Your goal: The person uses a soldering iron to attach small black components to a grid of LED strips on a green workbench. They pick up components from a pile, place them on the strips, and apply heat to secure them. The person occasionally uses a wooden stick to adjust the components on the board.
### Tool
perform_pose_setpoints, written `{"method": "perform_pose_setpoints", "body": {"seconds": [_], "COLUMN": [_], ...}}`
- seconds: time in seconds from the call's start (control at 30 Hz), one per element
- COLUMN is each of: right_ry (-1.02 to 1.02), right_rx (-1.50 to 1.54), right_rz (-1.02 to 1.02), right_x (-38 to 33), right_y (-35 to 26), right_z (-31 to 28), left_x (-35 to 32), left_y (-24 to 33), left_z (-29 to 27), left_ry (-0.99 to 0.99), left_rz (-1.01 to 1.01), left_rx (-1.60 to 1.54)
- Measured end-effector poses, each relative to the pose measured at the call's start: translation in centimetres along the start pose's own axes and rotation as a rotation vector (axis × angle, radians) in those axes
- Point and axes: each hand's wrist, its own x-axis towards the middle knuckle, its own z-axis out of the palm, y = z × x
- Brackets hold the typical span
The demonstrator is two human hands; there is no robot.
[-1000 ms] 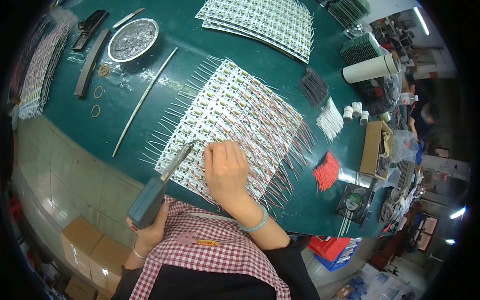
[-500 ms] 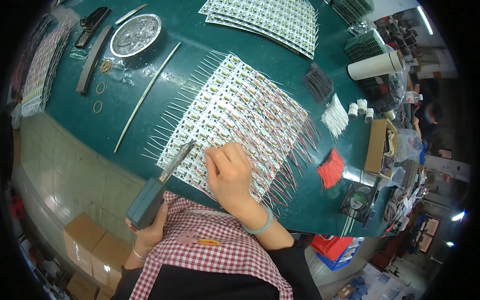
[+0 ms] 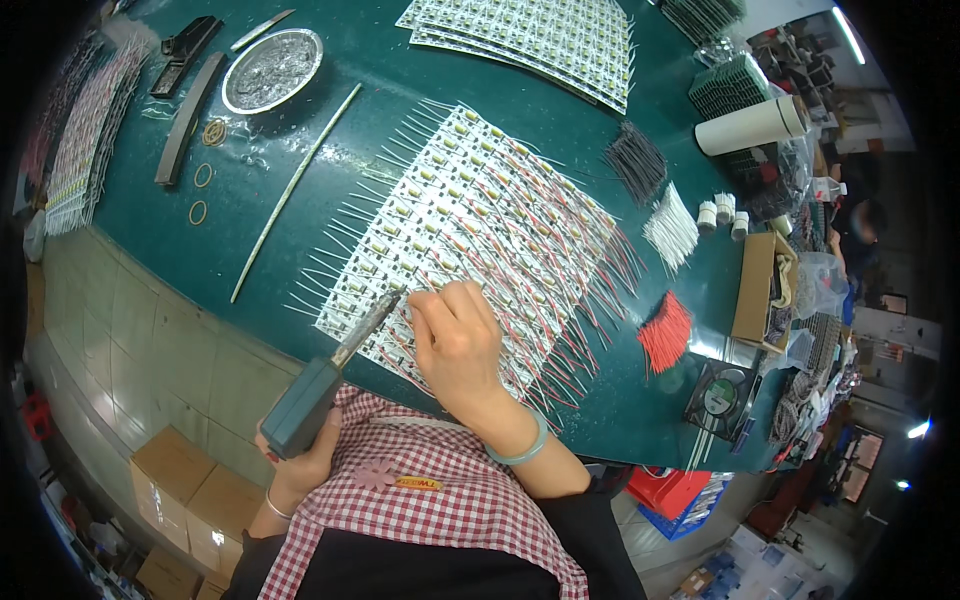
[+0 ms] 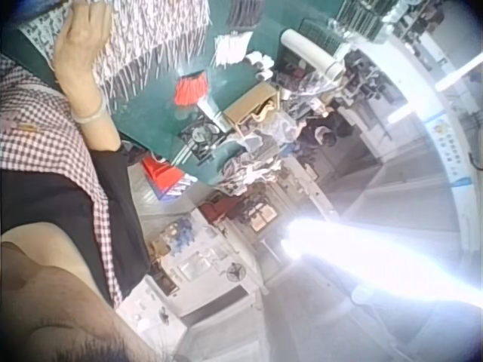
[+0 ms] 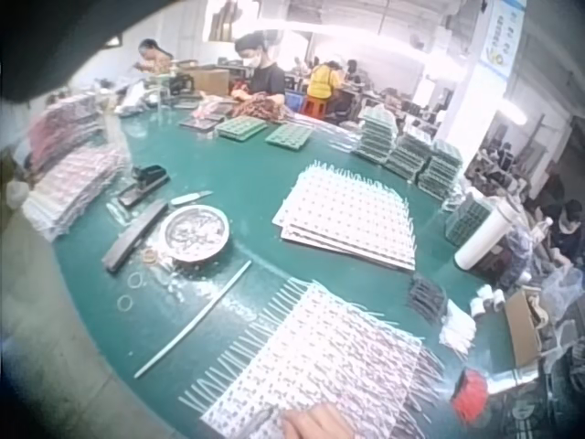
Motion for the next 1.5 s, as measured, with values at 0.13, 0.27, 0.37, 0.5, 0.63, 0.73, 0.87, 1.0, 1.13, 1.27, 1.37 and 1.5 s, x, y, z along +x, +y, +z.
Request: {"method": "perform_pose_setpoints", "body": {"seconds": [0.13,0.27,0.37,0.5,0.63,0.73,0.87,1.0,1.13,1.27,1.37,1.5], "right_ry": [-0.010,0.000,0.010,0.005,-0.012,-0.008,-0.010,-0.010,-0.008,-0.012,-0.010,-0.004], "right_rx": [-0.007,0.002,0.020,0.039,0.028,0.025,0.015,0.015,0.015,0.012,0.012,0.011], "right_rz": [0.011,0.011,0.004,0.011,0.021,0.016,0.003,0.003,0.003,-0.001,0.001,0.007], "right_x": [-0.1,-0.2,-0.2,-0.4,-0.5,-0.5,-0.4,-0.5,-0.5,-0.5,-0.5,-0.6], "right_y": [0.1,0.1,0.1,0.1,0.2,0.2,0.2,0.2,0.3,0.3,0.2,0.1], "right_z": [0.0,0.0,0.1,0.0,0.0,0.1,0.1,0.1,0.2,0.2,0.1,0.2], "left_x": [0.2,0.2,0.0,0.0,-1.0,-1.1,-0.2,0.0,-0.1,-0.1,0.0,-0.7], "left_y": [0.0,0.0,0.0,-0.2,-0.8,-0.9,-0.1,0.2,-0.1,0.2,0.3,-0.1], "left_z": [0.3,0.3,0.3,0.1,-0.4,-0.3,-0.2,0.0,-0.1,-0.3,-0.4,-0.3], "left_ry": [0.025,0.025,0.036,0.036,-0.051,-0.046,-0.018,-0.006,0.015,0.033,0.035,0.040], "left_rz": [0.002,0.028,0.007,0.049,-0.007,0.015,0.024,0.038,0.112,0.140,0.142,0.047], "left_rx": [-0.009,0.010,-0.007,0.016,0.031,0.058,0.050,0.049,0.076,0.082,0.077,0.026]}}
